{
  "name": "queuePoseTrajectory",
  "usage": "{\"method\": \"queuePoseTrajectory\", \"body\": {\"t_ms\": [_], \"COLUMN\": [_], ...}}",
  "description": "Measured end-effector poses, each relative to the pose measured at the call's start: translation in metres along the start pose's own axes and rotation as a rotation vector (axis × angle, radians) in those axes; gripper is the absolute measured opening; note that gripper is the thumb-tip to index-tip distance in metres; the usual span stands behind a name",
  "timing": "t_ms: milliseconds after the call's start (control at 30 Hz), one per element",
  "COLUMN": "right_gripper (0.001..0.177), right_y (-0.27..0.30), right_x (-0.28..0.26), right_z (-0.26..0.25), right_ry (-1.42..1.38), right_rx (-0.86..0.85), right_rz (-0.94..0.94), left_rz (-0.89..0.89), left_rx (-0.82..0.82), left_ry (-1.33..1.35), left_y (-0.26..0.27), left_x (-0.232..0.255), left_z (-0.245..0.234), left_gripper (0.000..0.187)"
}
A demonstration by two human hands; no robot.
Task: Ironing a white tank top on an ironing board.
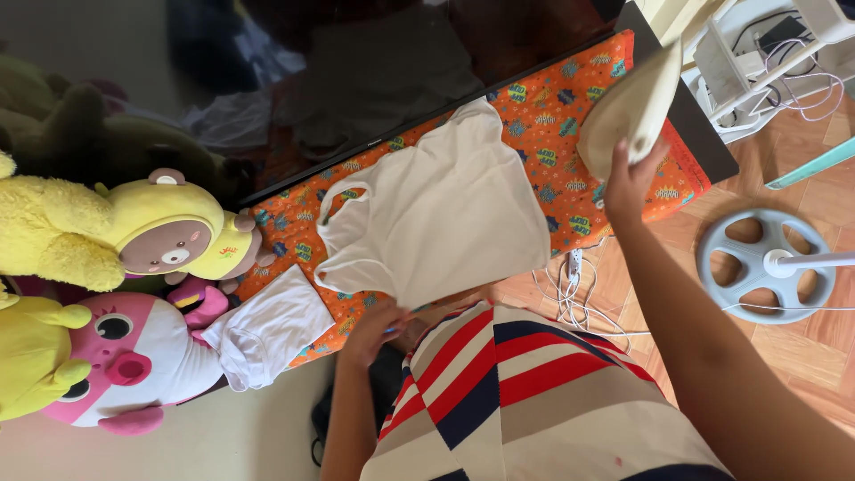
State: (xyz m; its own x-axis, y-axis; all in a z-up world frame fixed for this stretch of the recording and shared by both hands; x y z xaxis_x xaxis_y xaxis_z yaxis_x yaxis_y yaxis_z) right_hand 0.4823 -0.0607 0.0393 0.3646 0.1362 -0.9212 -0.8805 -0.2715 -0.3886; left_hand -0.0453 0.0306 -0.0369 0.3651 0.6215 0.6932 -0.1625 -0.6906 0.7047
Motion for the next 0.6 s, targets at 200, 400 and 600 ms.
{"method": "queuePoseTrajectory", "body": {"t_ms": [200, 400, 600], "right_gripper": [0.041, 0.055, 0.026], "right_y": [0.043, 0.065, 0.145], "right_x": [0.033, 0.042, 0.005], "right_z": [-0.037, -0.050, 0.003], "right_ry": [0.281, 0.482, 0.779], "right_rx": [-0.076, 0.134, -0.561], "right_rz": [-0.062, 0.090, 0.107], "left_rz": [0.191, 0.488, 0.601], "left_rx": [0.384, 0.575, 0.101], "left_ry": [-0.613, -0.713, -0.520], "left_y": [0.043, 0.038, 0.017], "left_x": [0.033, 0.048, 0.058], "left_z": [-0.027, 0.003, 0.087], "left_gripper": [0.030, 0.040, 0.030]}}
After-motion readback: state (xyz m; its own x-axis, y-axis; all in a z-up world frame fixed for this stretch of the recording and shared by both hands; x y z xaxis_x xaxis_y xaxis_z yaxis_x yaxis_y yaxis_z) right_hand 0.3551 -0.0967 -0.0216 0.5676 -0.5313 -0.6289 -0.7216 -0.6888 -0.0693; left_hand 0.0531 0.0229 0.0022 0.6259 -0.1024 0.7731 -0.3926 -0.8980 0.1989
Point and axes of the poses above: each hand's wrist, its own y-axis away from the middle knuckle, its own z-axis out of the palm, x = y × z, the point moved 2 cm from there along -y, towards the middle knuckle, and after that the axes turned 12 degrees about x, right-handed, at the moved point
